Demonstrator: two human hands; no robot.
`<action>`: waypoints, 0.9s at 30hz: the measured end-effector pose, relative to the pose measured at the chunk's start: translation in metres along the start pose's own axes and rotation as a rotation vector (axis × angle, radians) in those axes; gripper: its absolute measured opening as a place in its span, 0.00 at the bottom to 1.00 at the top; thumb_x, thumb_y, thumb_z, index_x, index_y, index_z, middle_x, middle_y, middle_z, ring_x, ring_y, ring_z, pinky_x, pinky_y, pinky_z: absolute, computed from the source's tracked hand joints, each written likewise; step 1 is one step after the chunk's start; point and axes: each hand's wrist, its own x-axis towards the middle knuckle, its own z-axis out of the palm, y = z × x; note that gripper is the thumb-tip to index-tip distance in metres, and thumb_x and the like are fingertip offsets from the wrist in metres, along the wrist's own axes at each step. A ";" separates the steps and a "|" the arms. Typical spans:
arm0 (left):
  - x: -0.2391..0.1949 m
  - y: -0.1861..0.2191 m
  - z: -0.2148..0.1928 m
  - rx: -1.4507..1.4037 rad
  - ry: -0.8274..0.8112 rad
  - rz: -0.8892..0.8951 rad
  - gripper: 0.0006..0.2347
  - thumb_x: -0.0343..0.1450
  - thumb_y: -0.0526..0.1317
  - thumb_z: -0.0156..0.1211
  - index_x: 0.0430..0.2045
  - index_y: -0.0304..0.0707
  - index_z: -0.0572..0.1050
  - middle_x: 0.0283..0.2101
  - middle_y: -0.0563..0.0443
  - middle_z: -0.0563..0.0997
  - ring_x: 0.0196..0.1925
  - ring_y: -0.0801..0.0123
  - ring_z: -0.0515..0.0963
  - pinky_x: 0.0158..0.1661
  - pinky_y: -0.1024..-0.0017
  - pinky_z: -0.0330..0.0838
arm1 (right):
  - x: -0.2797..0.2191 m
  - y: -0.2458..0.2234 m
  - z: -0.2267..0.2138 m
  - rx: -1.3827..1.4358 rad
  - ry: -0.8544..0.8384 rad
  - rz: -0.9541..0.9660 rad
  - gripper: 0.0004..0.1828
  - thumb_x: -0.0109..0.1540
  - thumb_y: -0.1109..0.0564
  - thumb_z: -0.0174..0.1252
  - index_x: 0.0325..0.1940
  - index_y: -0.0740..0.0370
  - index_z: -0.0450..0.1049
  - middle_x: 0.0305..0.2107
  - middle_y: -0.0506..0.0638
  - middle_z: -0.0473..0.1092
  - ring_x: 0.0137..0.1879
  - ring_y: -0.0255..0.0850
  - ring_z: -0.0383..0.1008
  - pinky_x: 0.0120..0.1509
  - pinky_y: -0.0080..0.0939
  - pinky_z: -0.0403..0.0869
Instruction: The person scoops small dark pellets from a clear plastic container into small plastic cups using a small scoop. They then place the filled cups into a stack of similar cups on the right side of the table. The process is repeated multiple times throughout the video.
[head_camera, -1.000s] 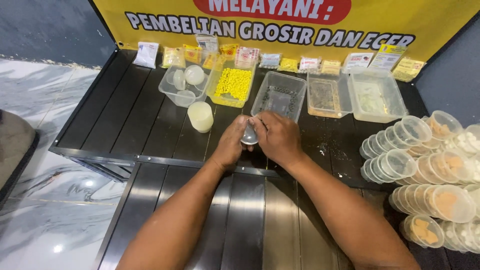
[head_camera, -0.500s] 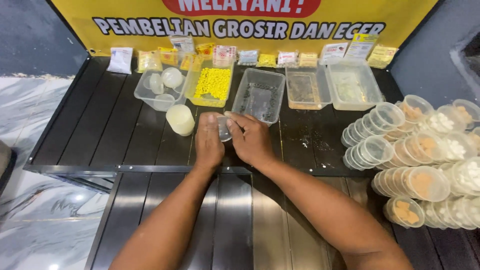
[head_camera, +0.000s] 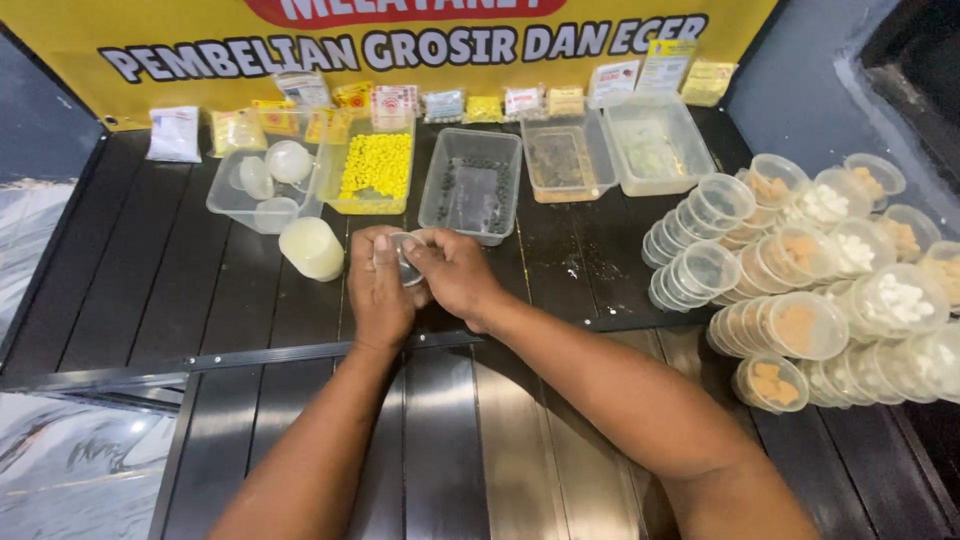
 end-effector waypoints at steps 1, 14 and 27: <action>-0.002 0.015 0.004 0.001 -0.003 -0.002 0.16 0.81 0.50 0.38 0.41 0.41 0.72 0.14 0.51 0.70 0.14 0.70 0.75 0.19 0.75 0.71 | -0.001 -0.001 -0.001 0.002 0.003 0.002 0.23 0.67 0.51 0.57 0.57 0.75 0.72 0.29 0.62 0.74 0.23 0.47 0.80 0.24 0.43 0.83; 0.006 -0.004 0.002 -0.145 0.012 -0.104 0.04 0.78 0.38 0.48 0.41 0.40 0.68 0.24 0.55 0.71 0.23 0.78 0.72 0.25 0.82 0.67 | -0.004 -0.015 -0.011 -0.030 -0.011 -0.077 0.21 0.63 0.58 0.57 0.56 0.76 0.71 0.29 0.67 0.74 0.25 0.47 0.78 0.23 0.41 0.80; 0.000 0.011 0.008 -0.148 -0.047 -0.121 0.06 0.79 0.40 0.49 0.44 0.37 0.69 0.22 0.51 0.73 0.16 0.78 0.70 0.18 0.85 0.62 | -0.007 -0.026 -0.024 -0.015 -0.092 -0.072 0.17 0.63 0.58 0.57 0.51 0.73 0.72 0.28 0.65 0.73 0.25 0.45 0.77 0.23 0.37 0.79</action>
